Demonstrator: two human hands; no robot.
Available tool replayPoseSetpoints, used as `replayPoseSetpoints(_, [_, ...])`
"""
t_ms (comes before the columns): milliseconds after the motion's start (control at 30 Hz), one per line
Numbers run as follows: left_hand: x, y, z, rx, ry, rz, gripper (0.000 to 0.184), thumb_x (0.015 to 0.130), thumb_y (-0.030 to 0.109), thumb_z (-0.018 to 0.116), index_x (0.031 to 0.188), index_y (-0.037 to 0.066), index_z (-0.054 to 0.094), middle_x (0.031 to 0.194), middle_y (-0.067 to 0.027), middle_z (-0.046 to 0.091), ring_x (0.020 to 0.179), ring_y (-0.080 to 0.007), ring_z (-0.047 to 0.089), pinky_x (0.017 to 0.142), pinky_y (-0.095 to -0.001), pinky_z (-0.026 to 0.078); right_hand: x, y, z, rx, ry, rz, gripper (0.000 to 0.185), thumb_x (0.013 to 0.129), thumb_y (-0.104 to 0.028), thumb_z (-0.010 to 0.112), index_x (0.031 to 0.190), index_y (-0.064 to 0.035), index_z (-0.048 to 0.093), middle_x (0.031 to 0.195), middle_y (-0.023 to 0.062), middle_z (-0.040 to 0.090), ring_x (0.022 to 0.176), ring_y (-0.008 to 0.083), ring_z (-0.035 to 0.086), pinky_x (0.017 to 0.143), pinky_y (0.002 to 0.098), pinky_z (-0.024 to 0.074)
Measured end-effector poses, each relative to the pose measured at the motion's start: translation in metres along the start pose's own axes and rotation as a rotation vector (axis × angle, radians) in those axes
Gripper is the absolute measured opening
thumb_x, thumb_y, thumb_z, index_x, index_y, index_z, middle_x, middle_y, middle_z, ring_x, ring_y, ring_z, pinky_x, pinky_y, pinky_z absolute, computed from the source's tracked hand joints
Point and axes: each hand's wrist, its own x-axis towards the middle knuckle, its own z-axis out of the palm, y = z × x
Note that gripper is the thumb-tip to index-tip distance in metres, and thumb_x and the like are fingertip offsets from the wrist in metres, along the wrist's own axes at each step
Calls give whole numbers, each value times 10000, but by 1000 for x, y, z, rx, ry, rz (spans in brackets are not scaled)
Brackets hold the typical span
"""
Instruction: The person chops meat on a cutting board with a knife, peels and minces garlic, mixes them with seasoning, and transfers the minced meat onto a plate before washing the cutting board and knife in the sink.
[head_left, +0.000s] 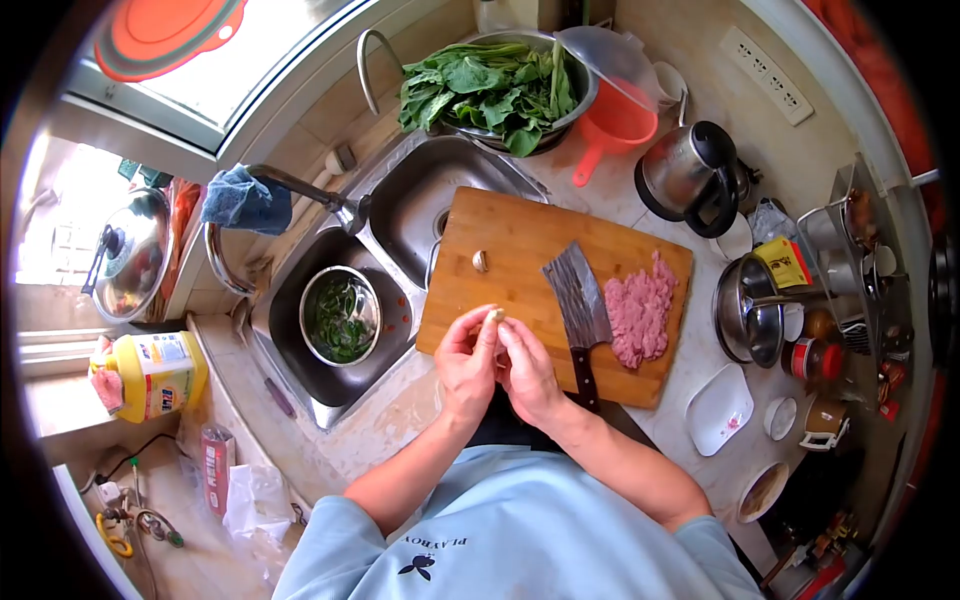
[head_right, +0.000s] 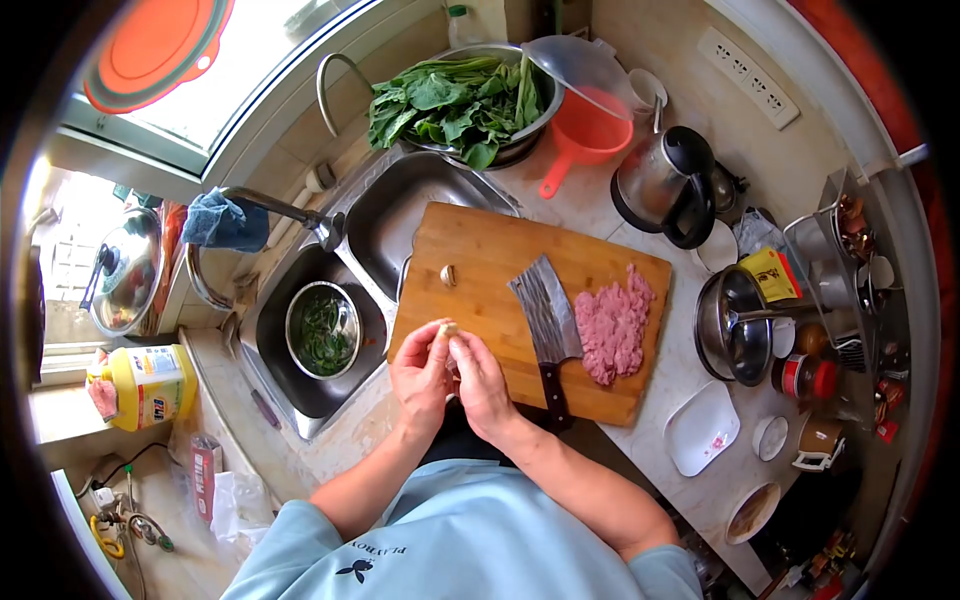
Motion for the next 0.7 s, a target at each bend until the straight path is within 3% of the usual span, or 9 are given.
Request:
replayPoseSetpoints(67, [13,7,-5,-37,29,118,218,999,98,655,1184,-19,656,1134,-95,707,958,-127,670,852,-266,544,3,0,-9,-8,27,25,196,1042,-237,537,1151,-82,586,943,13,615,762,92,587,600,262,496])
replayPoseSetpoints(100, [18,11,-11,-112,-16,122,216,998,89,653,1185,-20,653,1156,-105,702,960,-148,682,860,-288,550,2,-13,-5,-64,57,8,145,1033,-218,562,1081,-85,596,854,6,594,676,73,551,546,229,458])
replayPoseSetpoints(133, [22,22,-26,-215,-135,-20,202,989,90,665,1160,-18,664,1111,-96,712,942,-142,689,836,-271,553,6,-35,-14,-222,-107,-1,205,1017,-238,604,1038,-34,611,828,9,611,663,82,547,582,243,473])
replayPoseSetpoints(200, [22,33,-36,-2,-202,-25,191,968,82,694,1128,-20,676,1042,-79,718,907,-115,683,798,-242,547,12,-62,-4,-720,-152,-196,229,998,-233,644,1036,-8,635,817,19,648,659,108,570,585,266,469])
replayPoseSetpoints(233, [22,37,-38,43,-239,-24,185,960,78,703,1115,-20,681,1016,-70,718,887,-104,677,781,-234,542,11,-72,7,-757,-205,-322,247,962,-226,699,1027,11,676,807,44,666,664,106,576,590,286,461])
replayPoseSetpoints(333, [26,45,-50,157,-331,-31,171,938,67,725,1082,-21,696,950,-43,715,833,-71,653,736,-216,526,23,-94,15,-1048,-431,-365,234,933,-220,731,988,7,715,795,80,665,685,90,586,601,284,464])
replayPoseSetpoints(567, [35,52,-79,299,-429,-157,152,884,107,755,967,-19,732,780,9,683,689,-24,583,608,-207,491,49,-89,31,-1214,-639,-227,213,852,-200,722,871,12,738,668,143,667,577,159,615,548,303,471])
replayPoseSetpoints(700, [37,32,-97,259,-387,-207,136,902,94,762,981,-9,721,859,-1,701,768,-42,623,687,-214,517,56,-70,43,-1245,-609,-229,222,802,-211,738,807,11,744,652,174,662,553,204,634,530,316,477])
